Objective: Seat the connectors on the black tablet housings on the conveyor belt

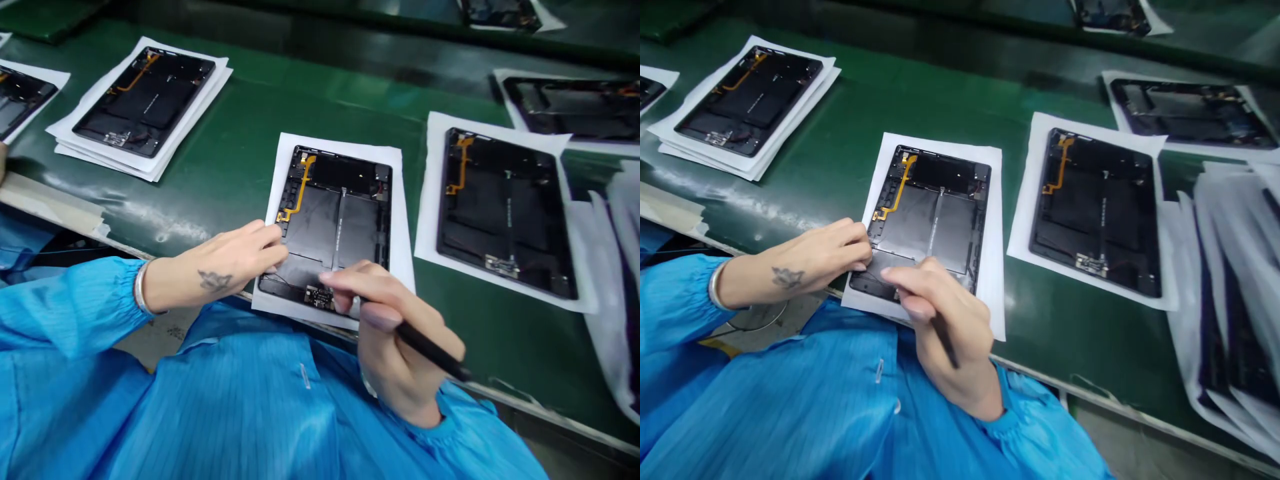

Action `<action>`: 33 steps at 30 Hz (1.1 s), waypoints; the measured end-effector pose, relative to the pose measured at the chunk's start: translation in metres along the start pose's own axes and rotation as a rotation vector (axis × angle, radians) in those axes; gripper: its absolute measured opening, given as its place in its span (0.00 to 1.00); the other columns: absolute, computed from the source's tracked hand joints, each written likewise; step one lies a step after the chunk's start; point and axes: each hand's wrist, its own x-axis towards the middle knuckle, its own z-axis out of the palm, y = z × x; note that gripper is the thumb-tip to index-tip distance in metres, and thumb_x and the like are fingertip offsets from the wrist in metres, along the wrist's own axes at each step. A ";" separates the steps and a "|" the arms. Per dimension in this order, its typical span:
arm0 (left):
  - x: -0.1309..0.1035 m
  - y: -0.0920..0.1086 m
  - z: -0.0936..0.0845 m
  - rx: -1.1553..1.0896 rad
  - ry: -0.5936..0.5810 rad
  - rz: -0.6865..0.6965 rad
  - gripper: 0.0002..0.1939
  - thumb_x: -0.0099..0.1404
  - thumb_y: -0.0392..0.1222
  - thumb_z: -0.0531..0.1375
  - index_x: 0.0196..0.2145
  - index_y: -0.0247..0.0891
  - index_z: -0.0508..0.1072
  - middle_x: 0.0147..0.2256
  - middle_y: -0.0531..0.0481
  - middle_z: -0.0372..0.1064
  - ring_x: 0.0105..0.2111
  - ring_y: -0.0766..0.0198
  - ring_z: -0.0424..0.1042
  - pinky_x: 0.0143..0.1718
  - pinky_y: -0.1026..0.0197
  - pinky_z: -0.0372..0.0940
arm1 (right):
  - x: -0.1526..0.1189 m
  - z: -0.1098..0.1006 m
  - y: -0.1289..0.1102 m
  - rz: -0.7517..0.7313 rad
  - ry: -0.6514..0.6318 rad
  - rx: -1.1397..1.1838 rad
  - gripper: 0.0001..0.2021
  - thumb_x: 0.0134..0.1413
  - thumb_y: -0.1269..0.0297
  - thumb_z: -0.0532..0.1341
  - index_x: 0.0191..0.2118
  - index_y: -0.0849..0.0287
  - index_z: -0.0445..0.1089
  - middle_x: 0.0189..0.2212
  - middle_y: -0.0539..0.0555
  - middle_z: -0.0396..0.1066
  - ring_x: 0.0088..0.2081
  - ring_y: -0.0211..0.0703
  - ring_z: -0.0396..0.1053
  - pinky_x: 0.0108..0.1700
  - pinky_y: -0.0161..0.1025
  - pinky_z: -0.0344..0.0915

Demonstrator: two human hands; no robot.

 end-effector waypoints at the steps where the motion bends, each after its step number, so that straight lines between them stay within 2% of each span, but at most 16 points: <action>1: 0.001 0.002 0.001 0.004 0.016 -0.008 0.08 0.75 0.34 0.49 0.37 0.37 0.65 0.38 0.47 0.63 0.36 0.60 0.61 0.35 0.59 0.58 | 0.001 0.002 0.001 -0.016 -0.024 -0.063 0.12 0.70 0.65 0.54 0.49 0.55 0.74 0.32 0.53 0.73 0.32 0.42 0.69 0.33 0.42 0.66; 3: 0.000 0.008 0.002 -0.062 0.073 -0.070 0.09 0.76 0.36 0.48 0.35 0.37 0.63 0.35 0.48 0.62 0.34 0.61 0.61 0.35 0.60 0.59 | 0.002 0.007 0.004 -0.036 -0.094 -0.212 0.10 0.68 0.71 0.55 0.49 0.58 0.72 0.34 0.54 0.73 0.36 0.41 0.69 0.36 0.40 0.67; 7: -0.003 0.022 -0.002 -0.357 0.176 -0.243 0.08 0.76 0.37 0.50 0.36 0.38 0.62 0.31 0.55 0.62 0.28 0.70 0.62 0.30 0.66 0.59 | -0.002 0.017 0.011 -0.076 -0.226 -0.457 0.10 0.63 0.77 0.58 0.47 0.64 0.71 0.36 0.56 0.71 0.37 0.43 0.66 0.37 0.42 0.65; 11: -0.004 0.034 -0.004 -0.577 0.190 -0.398 0.02 0.74 0.36 0.54 0.40 0.40 0.64 0.31 0.57 0.67 0.29 0.72 0.69 0.30 0.70 0.62 | -0.002 0.024 0.011 -0.128 -0.222 -0.516 0.09 0.60 0.81 0.58 0.43 0.66 0.72 0.35 0.57 0.71 0.35 0.42 0.63 0.35 0.42 0.61; 13: -0.005 0.038 -0.002 -0.644 0.219 -0.443 0.03 0.73 0.36 0.55 0.43 0.41 0.64 0.31 0.58 0.68 0.29 0.72 0.71 0.29 0.71 0.64 | 0.000 0.027 0.010 -0.145 -0.204 -0.516 0.08 0.62 0.81 0.57 0.38 0.66 0.72 0.32 0.57 0.70 0.33 0.42 0.61 0.34 0.41 0.59; 17: -0.014 0.040 0.003 -0.603 0.345 -0.447 0.08 0.72 0.35 0.57 0.49 0.40 0.67 0.31 0.57 0.71 0.28 0.73 0.72 0.31 0.72 0.67 | 0.004 0.032 0.012 -0.122 -0.207 -0.433 0.08 0.61 0.81 0.57 0.34 0.65 0.71 0.31 0.56 0.70 0.33 0.42 0.60 0.34 0.42 0.58; 21: -0.020 0.037 0.006 -0.439 0.504 -0.391 0.04 0.71 0.37 0.61 0.43 0.38 0.74 0.35 0.53 0.74 0.34 0.71 0.74 0.37 0.71 0.68 | 0.006 0.030 0.016 0.017 -0.222 -0.258 0.09 0.57 0.83 0.58 0.36 0.62 0.70 0.33 0.53 0.70 0.36 0.41 0.62 0.37 0.41 0.58; 28: -0.016 0.037 0.007 -0.459 0.528 -0.282 0.01 0.69 0.35 0.63 0.39 0.36 0.75 0.34 0.52 0.75 0.33 0.70 0.74 0.36 0.69 0.68 | 0.009 0.029 0.014 0.087 -0.234 -0.246 0.11 0.57 0.84 0.58 0.35 0.59 0.69 0.31 0.49 0.70 0.35 0.40 0.62 0.38 0.41 0.53; 33: -0.014 0.037 0.008 -0.478 0.516 -0.321 0.03 0.70 0.35 0.62 0.36 0.37 0.75 0.31 0.53 0.74 0.31 0.72 0.73 0.33 0.71 0.67 | 0.008 0.029 0.014 0.078 -0.232 -0.247 0.11 0.58 0.84 0.58 0.35 0.59 0.70 0.32 0.49 0.70 0.35 0.40 0.63 0.38 0.41 0.53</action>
